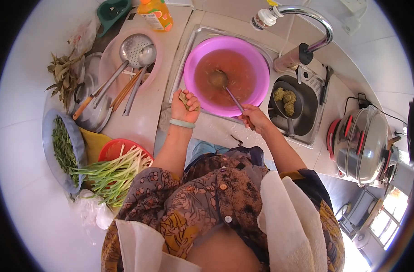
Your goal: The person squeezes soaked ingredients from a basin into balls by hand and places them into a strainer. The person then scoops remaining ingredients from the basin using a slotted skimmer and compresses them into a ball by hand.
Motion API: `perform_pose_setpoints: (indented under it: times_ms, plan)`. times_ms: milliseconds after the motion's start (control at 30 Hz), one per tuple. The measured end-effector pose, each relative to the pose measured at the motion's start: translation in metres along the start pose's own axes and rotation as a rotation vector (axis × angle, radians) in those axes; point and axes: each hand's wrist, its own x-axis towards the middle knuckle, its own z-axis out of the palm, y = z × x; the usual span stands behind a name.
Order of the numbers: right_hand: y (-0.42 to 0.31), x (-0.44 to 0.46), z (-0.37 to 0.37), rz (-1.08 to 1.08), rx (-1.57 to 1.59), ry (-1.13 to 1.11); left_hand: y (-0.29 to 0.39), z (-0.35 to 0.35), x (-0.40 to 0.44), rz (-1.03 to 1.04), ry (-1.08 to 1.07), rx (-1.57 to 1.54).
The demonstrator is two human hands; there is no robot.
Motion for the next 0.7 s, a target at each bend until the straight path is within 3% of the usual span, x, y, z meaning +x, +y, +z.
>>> perform_pose_setpoints:
  times_ms: [267,700]
  plan:
    - [0.005,0.004,0.015,0.057,0.124,-0.142,0.001,-0.003,-0.001,0.017,0.021,0.002]
    - [0.007,-0.01,0.01,0.032,0.314,-0.177,-0.006,0.007,0.005,-0.01,0.044,0.037]
